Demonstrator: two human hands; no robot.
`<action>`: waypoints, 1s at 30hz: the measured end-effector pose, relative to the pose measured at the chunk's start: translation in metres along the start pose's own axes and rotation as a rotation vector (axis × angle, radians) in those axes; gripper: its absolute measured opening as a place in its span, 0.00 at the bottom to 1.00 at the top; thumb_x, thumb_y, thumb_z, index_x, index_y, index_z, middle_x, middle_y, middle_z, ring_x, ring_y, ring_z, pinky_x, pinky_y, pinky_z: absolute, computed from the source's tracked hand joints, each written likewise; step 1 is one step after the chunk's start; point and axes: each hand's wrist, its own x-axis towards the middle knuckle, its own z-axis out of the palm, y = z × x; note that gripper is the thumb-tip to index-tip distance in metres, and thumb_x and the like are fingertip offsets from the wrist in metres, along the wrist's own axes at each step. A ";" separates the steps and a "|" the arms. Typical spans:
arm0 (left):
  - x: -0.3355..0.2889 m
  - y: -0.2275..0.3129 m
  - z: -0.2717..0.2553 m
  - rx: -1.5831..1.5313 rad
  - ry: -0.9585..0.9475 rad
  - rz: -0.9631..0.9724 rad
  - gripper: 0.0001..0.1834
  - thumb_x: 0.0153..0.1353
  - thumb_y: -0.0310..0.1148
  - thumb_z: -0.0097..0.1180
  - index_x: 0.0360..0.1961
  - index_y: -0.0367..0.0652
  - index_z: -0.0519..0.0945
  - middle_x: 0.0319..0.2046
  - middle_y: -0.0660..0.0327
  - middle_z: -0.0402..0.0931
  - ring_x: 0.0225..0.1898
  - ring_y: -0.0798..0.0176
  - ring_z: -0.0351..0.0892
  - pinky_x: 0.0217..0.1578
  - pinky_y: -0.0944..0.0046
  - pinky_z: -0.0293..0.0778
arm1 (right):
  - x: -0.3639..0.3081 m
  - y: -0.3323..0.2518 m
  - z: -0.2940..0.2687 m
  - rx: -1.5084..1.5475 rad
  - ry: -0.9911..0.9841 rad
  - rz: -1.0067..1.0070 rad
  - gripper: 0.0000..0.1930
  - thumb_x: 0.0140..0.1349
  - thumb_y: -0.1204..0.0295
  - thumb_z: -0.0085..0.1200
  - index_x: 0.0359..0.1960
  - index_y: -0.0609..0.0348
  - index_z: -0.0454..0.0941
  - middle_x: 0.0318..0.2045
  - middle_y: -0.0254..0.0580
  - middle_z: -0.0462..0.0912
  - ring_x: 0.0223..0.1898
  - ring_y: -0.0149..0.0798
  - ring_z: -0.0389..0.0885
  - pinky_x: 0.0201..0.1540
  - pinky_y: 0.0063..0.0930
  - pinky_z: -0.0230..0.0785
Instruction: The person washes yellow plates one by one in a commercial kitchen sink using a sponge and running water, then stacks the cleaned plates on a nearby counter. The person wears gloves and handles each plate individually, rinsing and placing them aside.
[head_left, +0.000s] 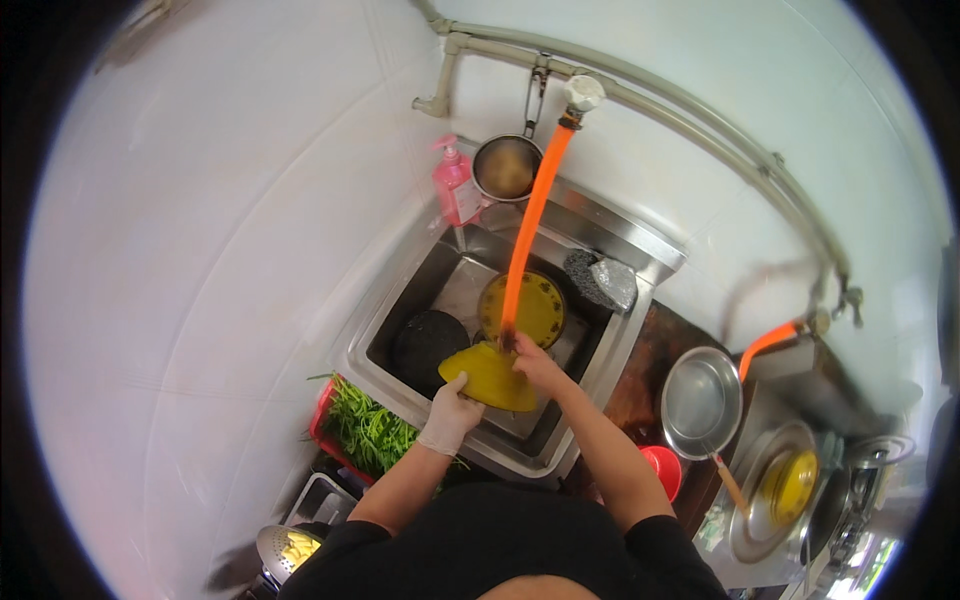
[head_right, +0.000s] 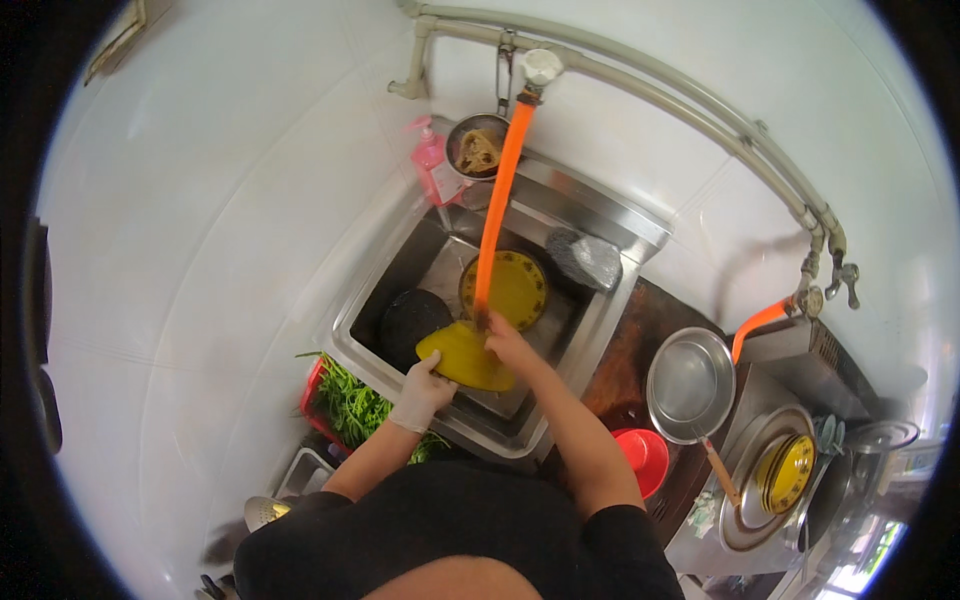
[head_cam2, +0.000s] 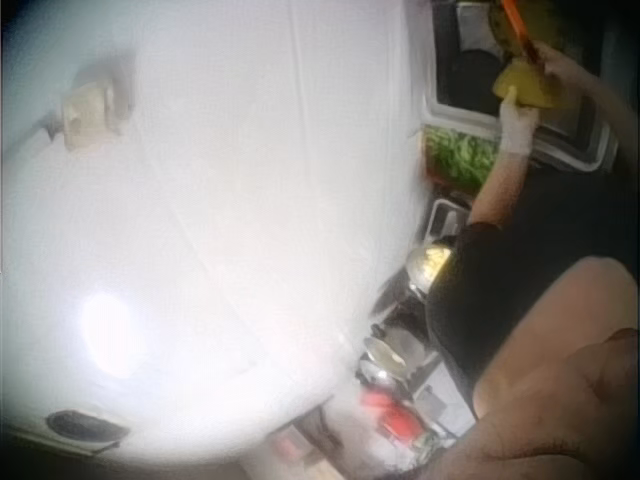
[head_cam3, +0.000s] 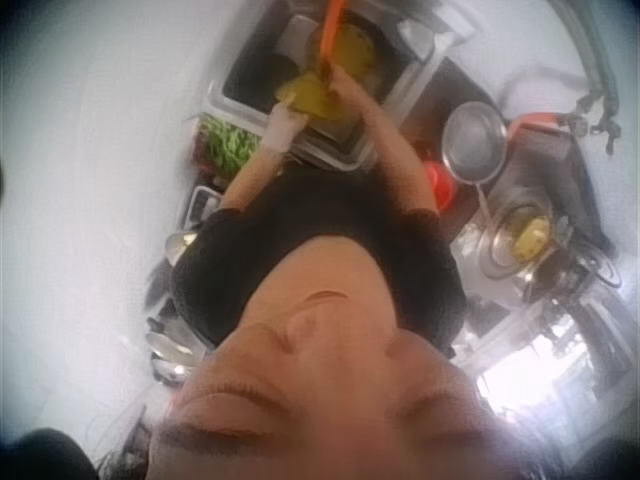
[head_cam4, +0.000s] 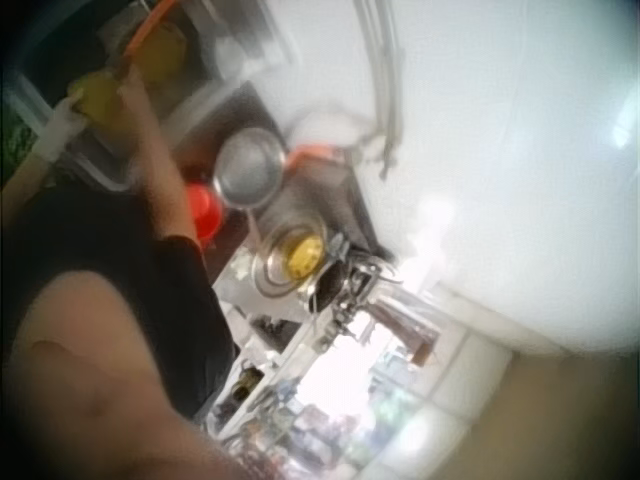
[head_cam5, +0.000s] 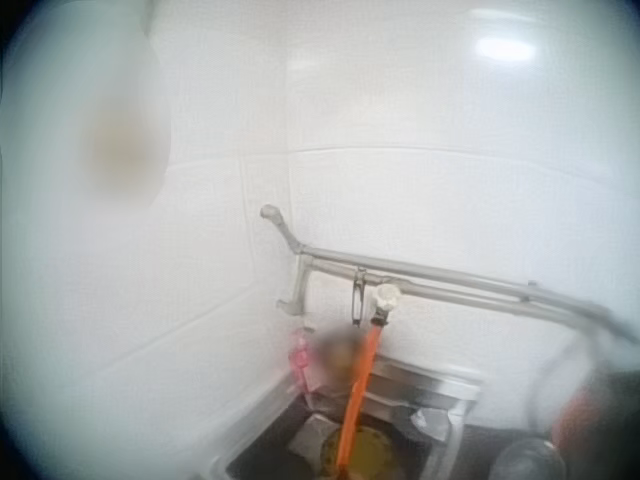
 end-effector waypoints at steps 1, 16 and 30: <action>-0.006 0.002 0.003 0.018 -0.019 0.001 0.19 0.78 0.32 0.52 0.67 0.44 0.74 0.67 0.55 0.76 0.70 0.48 0.73 0.74 0.44 0.65 | 0.002 0.003 -0.007 0.005 0.040 0.009 0.43 0.53 0.85 0.44 0.78 0.59 0.62 0.70 0.40 0.74 0.76 0.38 0.66 0.76 0.30 0.56; -0.140 -0.044 0.111 0.520 -0.467 0.231 0.21 0.79 0.31 0.53 0.69 0.37 0.72 0.65 0.53 0.77 0.65 0.49 0.78 0.69 0.46 0.73 | -0.100 0.032 -0.001 -0.579 0.534 -0.133 0.41 0.65 0.71 0.68 0.79 0.50 0.62 0.60 0.54 0.85 0.57 0.51 0.87 0.60 0.42 0.78; 0.122 -0.056 0.057 1.097 -0.096 0.417 0.21 0.76 0.36 0.60 0.62 0.37 0.70 0.54 0.53 0.78 0.48 0.55 0.81 0.44 0.52 0.80 | -0.437 -0.059 -0.215 0.263 1.871 -0.789 0.33 0.79 0.50 0.48 0.37 0.79 0.83 0.31 0.57 0.90 0.29 0.44 0.90 0.38 0.38 0.84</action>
